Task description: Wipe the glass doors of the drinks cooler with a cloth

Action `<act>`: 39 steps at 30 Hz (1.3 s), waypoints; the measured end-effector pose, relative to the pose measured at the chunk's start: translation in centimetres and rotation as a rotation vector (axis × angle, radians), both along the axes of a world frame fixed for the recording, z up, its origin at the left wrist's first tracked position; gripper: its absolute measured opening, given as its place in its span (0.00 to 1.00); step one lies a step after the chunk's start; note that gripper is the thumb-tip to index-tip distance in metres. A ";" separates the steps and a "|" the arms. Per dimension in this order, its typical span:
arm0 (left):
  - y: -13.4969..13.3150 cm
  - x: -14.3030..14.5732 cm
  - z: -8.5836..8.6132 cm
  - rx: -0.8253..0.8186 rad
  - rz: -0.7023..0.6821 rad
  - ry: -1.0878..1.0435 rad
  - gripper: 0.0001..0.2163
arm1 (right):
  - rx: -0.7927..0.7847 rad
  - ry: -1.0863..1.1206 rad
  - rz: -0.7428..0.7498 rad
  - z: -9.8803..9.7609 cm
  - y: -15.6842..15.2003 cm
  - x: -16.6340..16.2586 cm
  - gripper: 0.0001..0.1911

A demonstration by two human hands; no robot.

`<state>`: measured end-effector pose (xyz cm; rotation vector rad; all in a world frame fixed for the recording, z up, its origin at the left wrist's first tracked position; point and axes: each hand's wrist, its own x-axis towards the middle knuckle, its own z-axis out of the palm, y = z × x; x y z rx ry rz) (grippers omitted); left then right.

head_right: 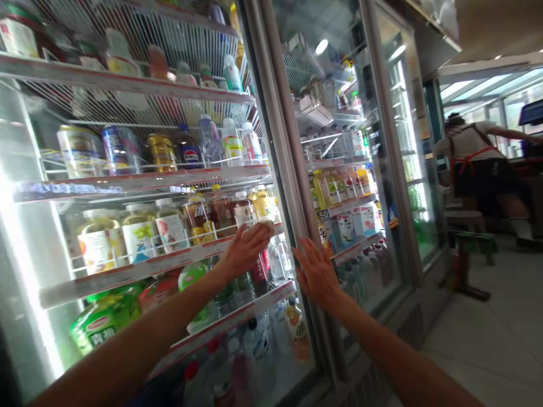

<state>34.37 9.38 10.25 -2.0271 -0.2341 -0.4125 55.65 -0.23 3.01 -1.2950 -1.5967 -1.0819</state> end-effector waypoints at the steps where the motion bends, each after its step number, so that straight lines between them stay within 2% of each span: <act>1: 0.0 -0.5 0.1 0.002 0.006 -0.005 0.22 | -0.006 0.001 0.005 0.0 0.1 -0.4 0.23; 5: -0.6 -3.1 0.1 0.030 -0.087 0.249 0.19 | -0.033 -0.027 0.047 0.1 0.6 -2.4 0.23; 6: -0.7 -3.8 0.4 0.042 -0.078 0.225 0.19 | -0.036 -0.035 0.059 0.2 0.7 -2.9 0.23; 9: -1.0 -5.8 1.3 0.093 0.025 -0.102 0.20 | -0.035 -0.040 0.084 0.4 1.0 -4.6 0.23; 10: -1.1 -6.5 1.5 0.115 0.030 -0.153 0.20 | -0.034 -0.035 0.094 0.5 1.1 -5.2 0.23; 11: -1.2 -7.2 1.5 0.136 0.009 -0.128 0.19 | -0.032 -0.033 0.107 0.6 1.2 -5.7 0.23; 14: -1.7 -9.6 1.4 0.162 -0.100 0.185 0.19 | -0.038 -0.045 0.155 1.0 1.5 -7.3 0.23; 15: -1.9 -10.4 1.6 0.165 -0.102 0.232 0.20 | -0.040 -0.054 0.172 1.1 1.6 -7.8 0.23; 16: -2.0 -11.1 2.0 0.171 -0.077 0.199 0.20 | -0.041 -0.059 0.186 1.2 1.7 -8.2 0.23; 19: -2.3 -13.4 3.3 0.212 0.051 -0.157 0.20 | -0.046 -0.057 0.218 1.5 1.9 -9.6 0.23; 20: -2.5 -14.2 3.5 0.222 0.058 -0.207 0.20 | -0.049 -0.057 0.225 1.6 2.0 -10.0 0.22; 21: -2.7 -14.9 3.5 0.224 0.044 -0.174 0.19 | -0.049 -0.059 0.232 1.7 2.1 -10.5 0.22; 24: -3.4 -17.2 3.4 0.187 -0.019 0.130 0.19 | -0.042 -0.076 0.261 2.1 2.4 -11.9 0.21; 25: -3.7 -18.0 3.5 0.180 -0.011 0.146 0.19 | -0.039 -0.081 0.271 2.2 2.4 -12.3 0.21; 26: -3.9 -18.8 3.8 0.189 0.014 0.078 0.19 | -0.036 -0.084 0.281 2.3 2.5 -12.7 0.21; 29: -4.4 -21.3 4.7 0.266 0.123 -0.361 0.17 | -0.040 -0.095 0.300 2.6 2.7 -13.8 0.22; 30: -4.6 -22.0 4.7 0.283 0.130 -0.430 0.17 | -0.044 -0.098 0.307 2.6 2.8 -14.2 0.22; 31: -4.8 -22.7 4.5 0.285 0.114 -0.405 0.17 | -0.047 -0.104 0.317 2.7 2.8 -14.6 0.22; 34: -5.2 -24.5 3.8 0.219 0.025 -0.048 0.17 | -0.058 -0.109 0.354 2.9 3.0 -15.8 0.22; 35: -5.3 -25.0 3.7 0.205 0.023 -0.010 0.17 | -0.058 -0.109 0.365 3.0 3.0 -16.3 0.22; 36: -5.4 -25.5 3.8 0.209 0.052 -0.073 0.17 | -0.057 -0.108 0.372 3.2 3.0 -16.7 0.22; 39: -5.5 -26.6 3.9 0.284 0.182 -0.514 0.17 | -0.045 -0.104 0.380 3.6 3.1 -17.7 0.22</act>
